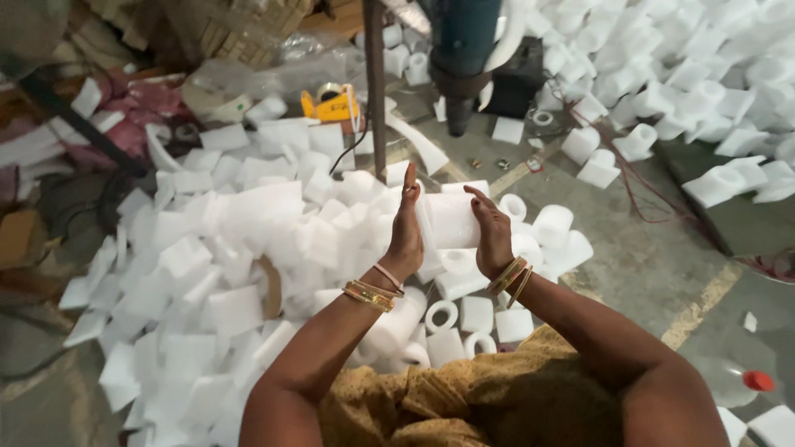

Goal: The person picks up white foam cylinders from a large pile on the floor, holds them up to a mounted machine to process the center, and then places the finished foam pieces into a different pile.

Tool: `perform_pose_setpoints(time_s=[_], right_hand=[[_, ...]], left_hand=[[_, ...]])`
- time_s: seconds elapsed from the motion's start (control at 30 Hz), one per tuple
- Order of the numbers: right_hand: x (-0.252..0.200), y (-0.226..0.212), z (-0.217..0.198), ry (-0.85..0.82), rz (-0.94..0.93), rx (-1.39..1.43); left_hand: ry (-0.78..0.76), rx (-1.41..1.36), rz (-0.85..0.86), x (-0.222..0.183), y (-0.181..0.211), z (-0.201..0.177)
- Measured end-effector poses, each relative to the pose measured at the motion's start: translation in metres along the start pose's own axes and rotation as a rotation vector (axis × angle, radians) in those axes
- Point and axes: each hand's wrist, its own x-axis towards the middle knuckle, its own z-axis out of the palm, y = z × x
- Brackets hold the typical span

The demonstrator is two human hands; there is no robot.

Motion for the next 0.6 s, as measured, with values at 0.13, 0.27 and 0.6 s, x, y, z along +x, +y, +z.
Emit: perform_pose_setpoints(time_s=[0.13, 0.27, 0.6], right_hand=[[0.044, -0.003, -0.025, 0.043, 0.006, 0.047], [0.102, 0.001, -0.04, 0.02, -0.118, -0.074], [0.147, -0.038, -0.039, 0.045, 0.099, -0.123]], left_hand=[[0.026, -0.017, -0.033, 0.053, -0.014, 0.018], [0.105, -0.142, -0.152, 0.099, -0.017, 0.025], [0.009, -0.487, -0.17, 0.137, -0.009, 0.043]])
